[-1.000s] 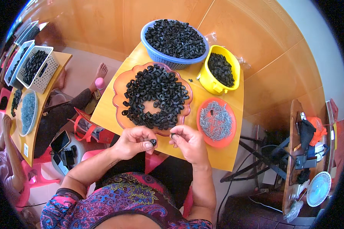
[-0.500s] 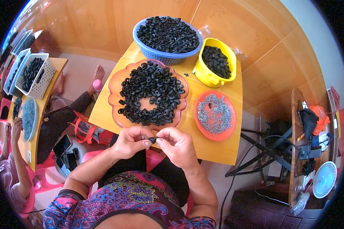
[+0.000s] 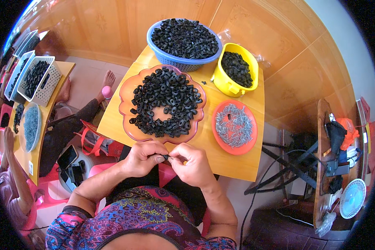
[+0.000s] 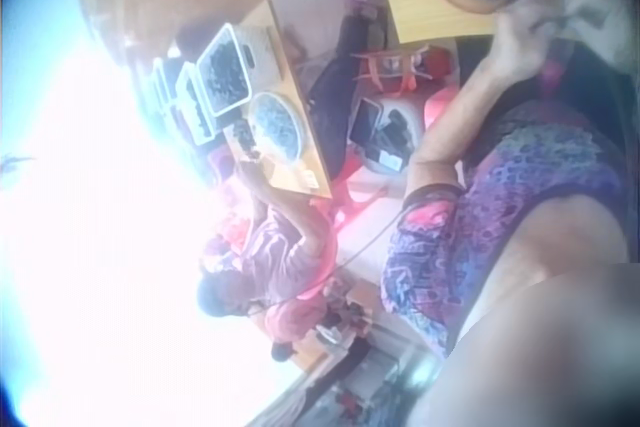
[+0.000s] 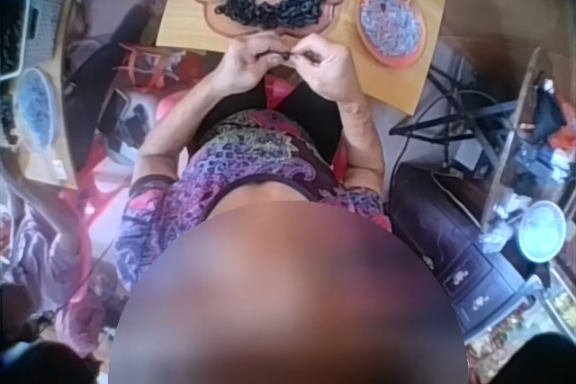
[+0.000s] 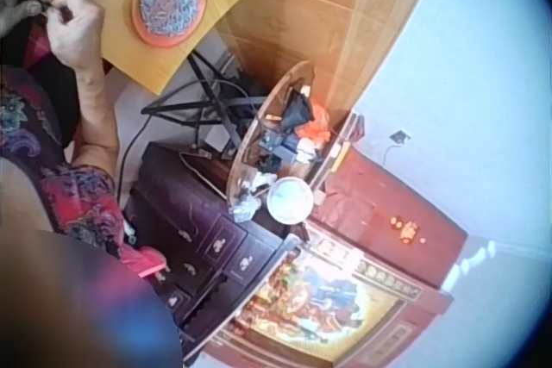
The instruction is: The person assembles small components by picking black plastic pieces and inserting metal pins into them by hand.
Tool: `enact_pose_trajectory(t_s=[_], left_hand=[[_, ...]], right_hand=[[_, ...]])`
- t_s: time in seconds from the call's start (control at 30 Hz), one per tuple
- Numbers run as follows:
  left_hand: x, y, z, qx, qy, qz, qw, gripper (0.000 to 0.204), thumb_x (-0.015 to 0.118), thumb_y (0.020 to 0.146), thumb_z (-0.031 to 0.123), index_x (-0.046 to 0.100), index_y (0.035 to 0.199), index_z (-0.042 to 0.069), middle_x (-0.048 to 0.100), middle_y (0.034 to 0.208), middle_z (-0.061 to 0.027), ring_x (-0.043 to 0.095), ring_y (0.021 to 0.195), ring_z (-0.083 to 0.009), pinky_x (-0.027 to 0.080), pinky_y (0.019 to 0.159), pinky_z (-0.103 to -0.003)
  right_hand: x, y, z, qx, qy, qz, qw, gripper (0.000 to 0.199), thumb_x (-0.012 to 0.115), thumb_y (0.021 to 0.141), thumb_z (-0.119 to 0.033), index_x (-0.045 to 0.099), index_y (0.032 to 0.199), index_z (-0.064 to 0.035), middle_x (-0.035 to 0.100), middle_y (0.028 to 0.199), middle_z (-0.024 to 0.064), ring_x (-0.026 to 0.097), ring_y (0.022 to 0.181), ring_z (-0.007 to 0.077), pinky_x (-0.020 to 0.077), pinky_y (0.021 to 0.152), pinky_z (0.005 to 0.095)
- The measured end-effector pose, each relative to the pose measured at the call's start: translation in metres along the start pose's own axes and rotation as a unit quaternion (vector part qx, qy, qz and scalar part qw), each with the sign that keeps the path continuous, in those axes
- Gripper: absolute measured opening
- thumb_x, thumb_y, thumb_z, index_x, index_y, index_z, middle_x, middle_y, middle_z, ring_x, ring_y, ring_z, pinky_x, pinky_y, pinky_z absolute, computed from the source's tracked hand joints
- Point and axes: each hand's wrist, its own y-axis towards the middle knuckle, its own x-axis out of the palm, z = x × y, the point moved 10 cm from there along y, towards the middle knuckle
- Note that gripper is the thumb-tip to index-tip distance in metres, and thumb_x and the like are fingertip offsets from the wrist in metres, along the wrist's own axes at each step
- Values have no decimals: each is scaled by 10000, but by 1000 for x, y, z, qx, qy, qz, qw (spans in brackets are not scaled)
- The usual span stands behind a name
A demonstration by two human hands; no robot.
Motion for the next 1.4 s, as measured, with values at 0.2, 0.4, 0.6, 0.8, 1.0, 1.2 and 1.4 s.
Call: enact_pose_trajectory(t_s=[0.2, 0.4, 0.6, 0.8, 1.0, 1.2, 1.4], left_hand=[[0, 0, 2, 2, 58, -3, 998, 137, 643, 765, -71, 627, 890, -16, 614, 779, -115, 602, 726, -266, 480, 652, -339], [2, 2, 14, -6, -14, -33, 999, 102, 631, 783, -77, 623, 865, -17, 614, 755, -109, 613, 713, -240, 483, 633, -327], [3, -2, 16, 15, -24, -12, 1000, 96, 624, 786, -87, 619, 859, -26, 606, 749, -106, 611, 673, -233, 484, 600, -318], [10, 1, 12, 36, 20, -33, 999, 132, 641, 778, -75, 611, 900, -36, 619, 791, -121, 624, 721, -247, 496, 636, -315], [9, -10, -30, -147, -116, 17, 982, 392, 597, 880, 3, 498, 1258, -27, 590, 956, -77, 580, 815, -136, 492, 699, -282], [7, -14, -38, -127, -166, 38, 977, 419, 608, 898, 69, 467, 1269, -64, 609, 910, -52, 574, 809, -93, 495, 715, -250], [8, -12, -41, -143, -149, 19, 978, 394, 618, 899, 105, 498, 1222, -86, 625, 891, -78, 582, 795, -102, 498, 704, -255]], right_hand=[[3, -2, -29, -127, -205, 14, 971, 100, 602, 803, 94, 594, 881, 32, 605, 795, 26, 567, 665, 70, 448, 566, 209], [6, -1, 24, 96, 226, -102, 964, 143, 670, 843, -44, 586, 915, 47, 646, 791, 88, 674, 730, 179, 547, 650, 263], [15, 2, 28, 107, 212, -143, 961, 103, 651, 855, -46, 585, 878, 30, 659, 772, 103, 668, 697, 167, 543, 634, 257], [13, 3, 41, 109, 162, -124, 973, 49, 611, 874, -15, 585, 870, 25, 656, 754, 88, 644, 679, 129, 526, 626, 243], [-13, 15, 28, 98, 80, -73, 989, 87, 586, 892, -37, 597, 927, 42, 661, 776, 101, 639, 677, 132, 521, 624, 250], [-151, 85, 14, 29, 209, 184, 960, 103, 524, 907, -72, 583, 899, 13, 653, 790, 121, 638, 667, 172, 522, 603, 265], [-235, 101, 24, 65, -36, 323, 943, 231, 635, 879, -187, 602, 946, 32, 643, 785, 86, 617, 670, 142, 512, 602, 263]])
